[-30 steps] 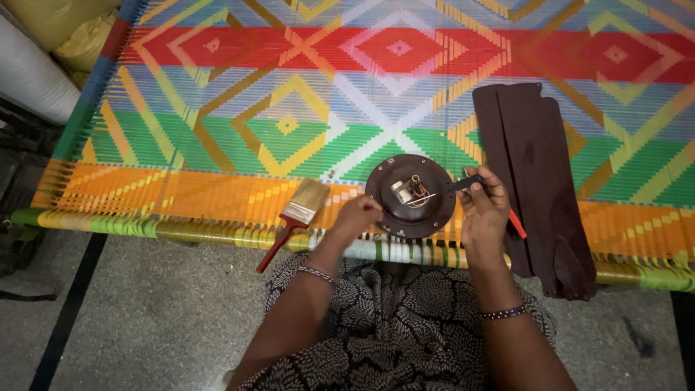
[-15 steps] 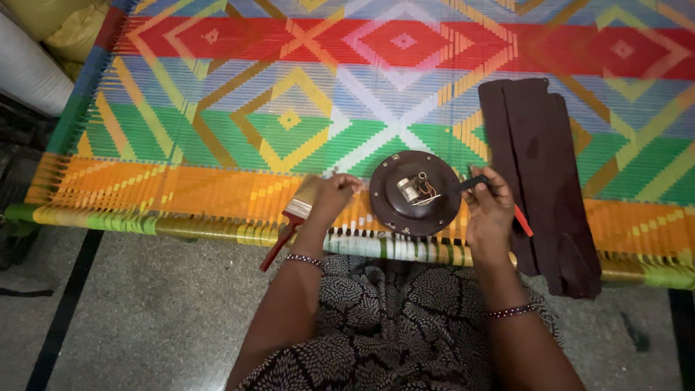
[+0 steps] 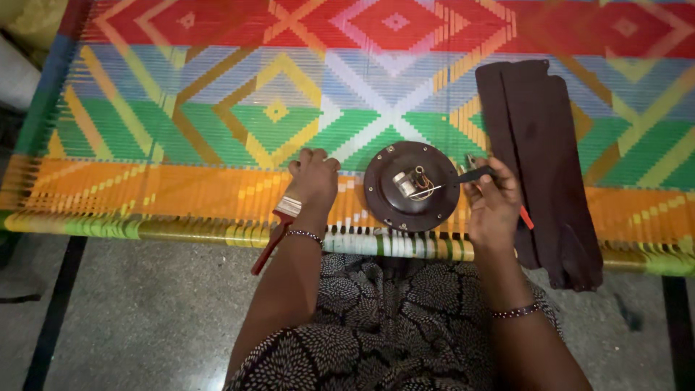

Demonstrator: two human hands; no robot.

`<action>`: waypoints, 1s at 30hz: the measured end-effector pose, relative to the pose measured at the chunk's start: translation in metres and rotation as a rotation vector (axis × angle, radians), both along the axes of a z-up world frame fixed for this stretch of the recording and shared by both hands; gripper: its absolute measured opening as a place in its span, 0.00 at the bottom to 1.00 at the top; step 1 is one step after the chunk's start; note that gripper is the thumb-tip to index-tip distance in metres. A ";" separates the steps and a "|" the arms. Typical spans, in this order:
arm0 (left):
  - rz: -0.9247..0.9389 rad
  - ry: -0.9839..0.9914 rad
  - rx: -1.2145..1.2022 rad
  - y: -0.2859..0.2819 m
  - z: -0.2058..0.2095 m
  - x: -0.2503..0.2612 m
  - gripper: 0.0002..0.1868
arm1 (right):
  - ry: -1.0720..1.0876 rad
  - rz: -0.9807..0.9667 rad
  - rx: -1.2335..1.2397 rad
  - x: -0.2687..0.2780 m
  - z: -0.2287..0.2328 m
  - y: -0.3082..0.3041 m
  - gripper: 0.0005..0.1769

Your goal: The person uses a screwdriver to loosen and remove screws from a circular metal electrical fixture base. They repeatedly insert the screwdriver, turn it, and remove the screws, placing them on the mat. The person also uses pliers to adjust a small metal component on the fixture.

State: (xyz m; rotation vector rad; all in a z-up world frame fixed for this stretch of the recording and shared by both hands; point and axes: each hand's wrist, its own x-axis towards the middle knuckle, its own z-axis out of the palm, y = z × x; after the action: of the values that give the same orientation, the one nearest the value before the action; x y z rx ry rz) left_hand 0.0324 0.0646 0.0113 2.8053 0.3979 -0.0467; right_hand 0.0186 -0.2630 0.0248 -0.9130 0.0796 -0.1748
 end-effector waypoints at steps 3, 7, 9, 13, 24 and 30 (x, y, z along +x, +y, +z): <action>0.074 0.083 -0.025 -0.002 0.005 -0.002 0.11 | -0.045 0.004 -0.007 -0.002 0.005 -0.001 0.15; 0.013 -0.037 0.140 0.001 0.003 -0.001 0.09 | -0.066 0.011 0.019 -0.003 0.010 0.000 0.15; 0.075 0.061 0.048 0.003 -0.005 0.000 0.09 | -0.057 0.011 0.022 -0.003 0.010 0.001 0.14; 0.039 -0.045 0.031 0.009 -0.023 0.000 0.08 | -0.059 0.038 0.045 -0.002 0.011 0.000 0.14; 0.020 -0.275 -0.117 -0.020 -0.005 -0.014 0.22 | -0.163 0.157 -0.318 -0.011 0.031 0.010 0.20; -0.074 -0.227 -0.611 -0.089 0.008 -0.089 0.16 | -0.314 0.305 -1.003 -0.023 0.048 0.016 0.19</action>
State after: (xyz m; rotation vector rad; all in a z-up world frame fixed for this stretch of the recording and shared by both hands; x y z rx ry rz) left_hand -0.0561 -0.0244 0.0197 2.1892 0.1818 0.1151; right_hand -0.0047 -0.2474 0.0730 -1.8645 -0.4794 -0.0619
